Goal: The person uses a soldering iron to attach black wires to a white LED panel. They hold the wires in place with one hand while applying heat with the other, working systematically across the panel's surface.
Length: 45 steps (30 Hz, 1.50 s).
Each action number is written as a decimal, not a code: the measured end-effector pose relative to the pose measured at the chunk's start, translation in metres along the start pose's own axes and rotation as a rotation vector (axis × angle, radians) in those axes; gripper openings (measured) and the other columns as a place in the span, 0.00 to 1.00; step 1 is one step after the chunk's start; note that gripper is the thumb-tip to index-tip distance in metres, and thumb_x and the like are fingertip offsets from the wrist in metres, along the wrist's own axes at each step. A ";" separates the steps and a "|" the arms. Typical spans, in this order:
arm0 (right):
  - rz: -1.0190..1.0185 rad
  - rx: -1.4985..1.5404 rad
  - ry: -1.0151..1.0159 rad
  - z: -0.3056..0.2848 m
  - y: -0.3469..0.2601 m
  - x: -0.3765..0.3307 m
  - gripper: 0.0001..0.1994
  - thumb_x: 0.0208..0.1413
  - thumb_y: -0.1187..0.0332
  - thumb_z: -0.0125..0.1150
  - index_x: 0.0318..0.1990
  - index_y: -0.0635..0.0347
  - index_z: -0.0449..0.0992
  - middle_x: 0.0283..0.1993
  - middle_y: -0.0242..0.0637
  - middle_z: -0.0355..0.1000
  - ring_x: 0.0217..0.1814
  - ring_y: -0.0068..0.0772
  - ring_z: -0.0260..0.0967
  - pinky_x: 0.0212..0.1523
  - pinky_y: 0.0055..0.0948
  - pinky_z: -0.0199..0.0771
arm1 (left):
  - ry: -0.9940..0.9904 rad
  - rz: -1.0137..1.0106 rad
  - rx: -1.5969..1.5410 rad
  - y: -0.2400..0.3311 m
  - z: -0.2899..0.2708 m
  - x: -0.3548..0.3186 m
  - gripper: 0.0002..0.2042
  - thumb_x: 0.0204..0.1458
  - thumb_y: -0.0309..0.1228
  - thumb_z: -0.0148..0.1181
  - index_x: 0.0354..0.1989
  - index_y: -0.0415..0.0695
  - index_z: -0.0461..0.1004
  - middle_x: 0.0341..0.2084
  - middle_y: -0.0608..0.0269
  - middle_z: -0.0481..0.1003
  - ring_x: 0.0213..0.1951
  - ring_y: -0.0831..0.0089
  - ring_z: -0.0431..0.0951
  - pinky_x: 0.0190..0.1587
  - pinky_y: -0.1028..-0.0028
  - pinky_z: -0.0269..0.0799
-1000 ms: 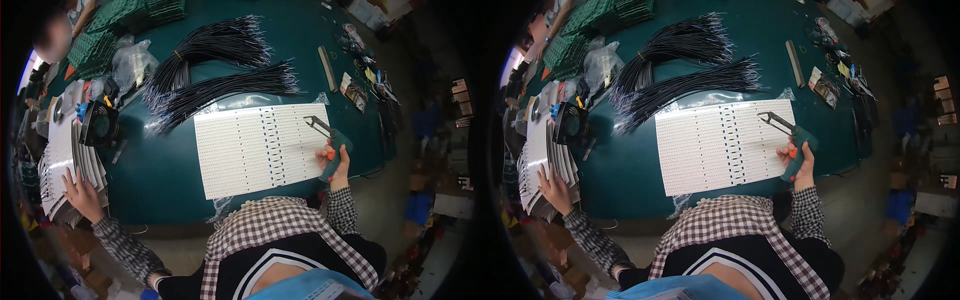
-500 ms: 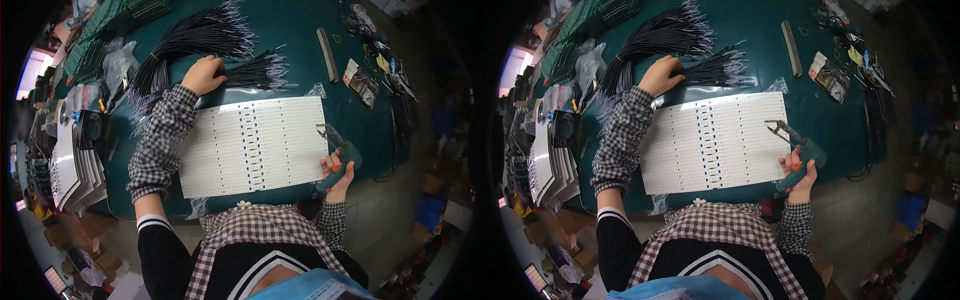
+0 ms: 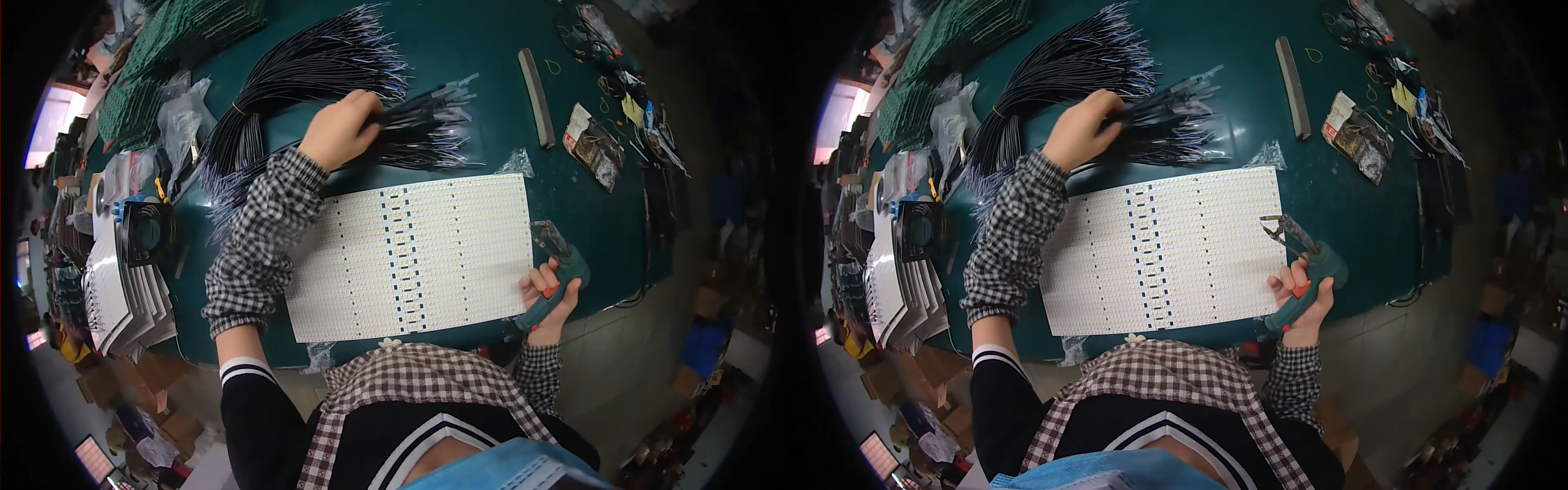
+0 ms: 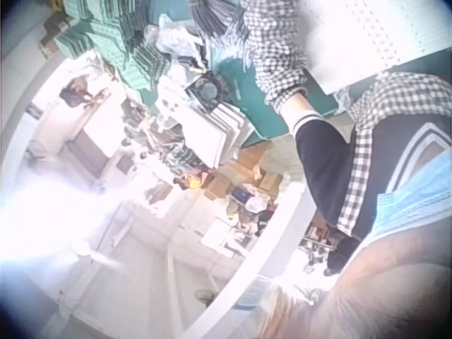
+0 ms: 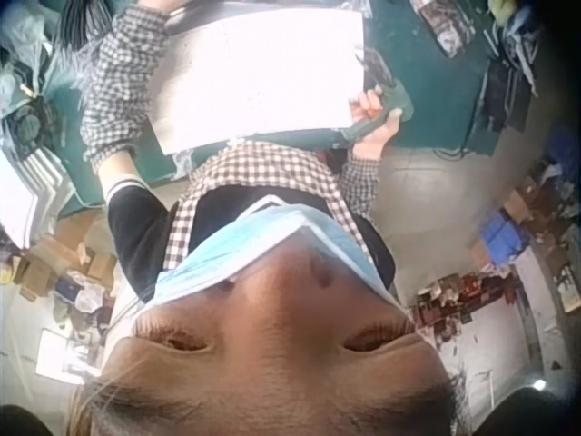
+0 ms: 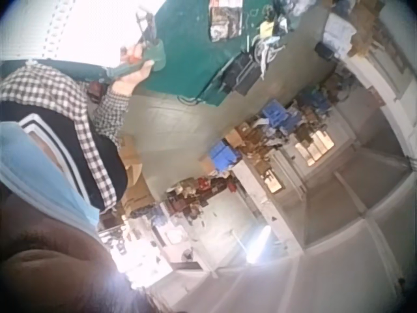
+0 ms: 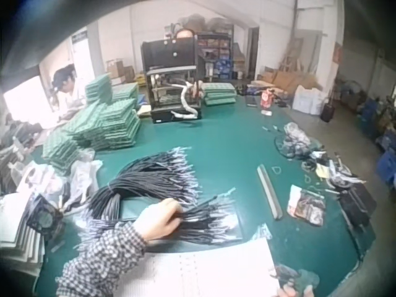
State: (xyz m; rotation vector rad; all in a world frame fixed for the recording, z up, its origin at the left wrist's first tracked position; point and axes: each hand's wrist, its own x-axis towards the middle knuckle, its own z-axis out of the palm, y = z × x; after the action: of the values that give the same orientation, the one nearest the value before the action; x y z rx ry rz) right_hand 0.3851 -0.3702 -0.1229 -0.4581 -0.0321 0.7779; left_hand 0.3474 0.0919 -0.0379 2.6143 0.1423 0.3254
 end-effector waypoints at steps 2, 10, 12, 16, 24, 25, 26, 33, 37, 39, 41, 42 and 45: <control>0.006 0.004 0.003 -0.001 0.000 0.001 0.32 0.57 0.43 0.68 0.58 0.60 0.73 0.32 0.24 0.63 0.38 0.25 0.64 0.55 0.47 0.74 | 0.062 0.045 0.083 0.004 -0.012 0.001 0.09 0.53 0.30 0.65 0.42 0.43 0.78 0.40 0.57 0.80 0.40 0.53 0.81 0.42 0.61 0.77; -0.001 0.033 0.002 -0.004 -0.003 -0.003 0.32 0.57 0.43 0.68 0.58 0.60 0.71 0.32 0.25 0.63 0.39 0.26 0.65 0.55 0.48 0.75 | 0.212 0.128 0.200 0.025 -0.031 0.009 0.11 0.58 0.28 0.63 0.48 0.41 0.77 0.38 0.56 0.80 0.35 0.54 0.82 0.38 0.64 0.78; 0.022 0.051 0.016 0.000 -0.003 -0.006 0.33 0.57 0.43 0.68 0.58 0.61 0.70 0.32 0.25 0.64 0.40 0.26 0.66 0.55 0.48 0.75 | 0.273 0.125 0.180 0.022 -0.036 0.007 0.11 0.59 0.28 0.62 0.48 0.40 0.76 0.38 0.55 0.79 0.34 0.54 0.81 0.38 0.65 0.77; 0.003 0.018 0.070 0.005 -0.001 -0.018 0.33 0.56 0.43 0.69 0.58 0.61 0.71 0.32 0.25 0.65 0.39 0.27 0.67 0.55 0.46 0.75 | 0.113 -0.088 -0.047 0.049 -0.048 0.000 0.13 0.58 0.36 0.63 0.44 0.39 0.75 0.34 0.48 0.78 0.38 0.47 0.80 0.40 0.59 0.75; 0.025 0.000 0.092 0.011 0.005 -0.022 0.32 0.55 0.42 0.68 0.56 0.59 0.73 0.34 0.26 0.71 0.42 0.29 0.71 0.56 0.46 0.74 | 0.381 0.000 0.449 0.069 -0.095 0.003 0.11 0.54 0.28 0.61 0.44 0.45 0.71 0.34 0.54 0.77 0.34 0.48 0.79 0.34 0.55 0.75; 0.029 0.000 0.097 0.013 0.006 -0.021 0.32 0.55 0.42 0.68 0.55 0.59 0.73 0.34 0.26 0.71 0.43 0.30 0.71 0.57 0.46 0.74 | 0.424 -0.009 0.527 0.072 -0.111 0.002 0.10 0.54 0.28 0.61 0.43 0.46 0.71 0.33 0.54 0.76 0.34 0.49 0.79 0.34 0.55 0.75; 0.005 -0.021 0.110 0.013 -0.003 -0.022 0.31 0.56 0.42 0.68 0.55 0.58 0.74 0.34 0.26 0.70 0.42 0.29 0.71 0.55 0.45 0.73 | 0.481 -0.002 0.560 0.076 -0.114 0.012 0.09 0.54 0.28 0.61 0.43 0.46 0.70 0.32 0.55 0.76 0.34 0.50 0.79 0.33 0.55 0.74; 0.030 0.088 0.133 0.011 0.011 -0.020 0.30 0.57 0.43 0.66 0.55 0.59 0.75 0.35 0.27 0.72 0.42 0.31 0.72 0.54 0.44 0.73 | 0.515 0.064 0.818 0.108 -0.187 0.019 0.10 0.55 0.27 0.60 0.44 0.47 0.70 0.33 0.54 0.75 0.34 0.50 0.79 0.33 0.55 0.74; 0.032 0.138 0.104 0.008 0.010 -0.021 0.31 0.56 0.44 0.68 0.55 0.62 0.74 0.36 0.30 0.73 0.45 0.34 0.73 0.57 0.47 0.74 | 0.417 0.146 0.898 0.140 -0.208 0.009 0.12 0.54 0.26 0.61 0.47 0.47 0.71 0.31 0.56 0.74 0.32 0.52 0.79 0.33 0.56 0.74; 0.039 0.155 0.106 0.008 0.012 -0.020 0.31 0.56 0.44 0.68 0.55 0.62 0.75 0.36 0.30 0.74 0.45 0.34 0.73 0.57 0.47 0.75 | 0.260 0.157 0.969 0.155 -0.214 -0.001 0.12 0.54 0.27 0.61 0.46 0.47 0.72 0.30 0.57 0.73 0.31 0.53 0.79 0.32 0.57 0.74; 0.045 0.172 0.111 0.009 0.013 -0.019 0.31 0.56 0.45 0.68 0.55 0.62 0.75 0.36 0.31 0.74 0.45 0.35 0.74 0.56 0.47 0.75 | 0.188 0.110 1.034 0.165 -0.216 -0.008 0.11 0.54 0.26 0.61 0.45 0.46 0.71 0.30 0.55 0.72 0.32 0.50 0.78 0.33 0.56 0.73; 0.049 0.173 0.115 0.009 0.013 -0.019 0.31 0.56 0.45 0.68 0.55 0.62 0.74 0.36 0.31 0.74 0.44 0.35 0.74 0.56 0.47 0.75 | 0.152 0.083 1.063 0.170 -0.215 -0.013 0.11 0.54 0.26 0.60 0.45 0.46 0.71 0.30 0.54 0.72 0.33 0.49 0.77 0.34 0.55 0.72; 0.057 0.147 0.133 0.010 0.012 -0.020 0.30 0.57 0.45 0.67 0.56 0.62 0.74 0.37 0.31 0.74 0.44 0.35 0.74 0.55 0.45 0.75 | 0.115 0.063 1.017 0.189 -0.210 -0.035 0.08 0.52 0.26 0.61 0.40 0.45 0.70 0.28 0.56 0.71 0.30 0.52 0.77 0.32 0.57 0.73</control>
State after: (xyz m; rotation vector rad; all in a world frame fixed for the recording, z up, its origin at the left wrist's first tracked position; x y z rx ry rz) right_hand 0.3607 -0.3723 -0.1164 -0.3711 0.1619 0.7984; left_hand 0.2679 0.0194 0.2256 3.6065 0.3341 0.5259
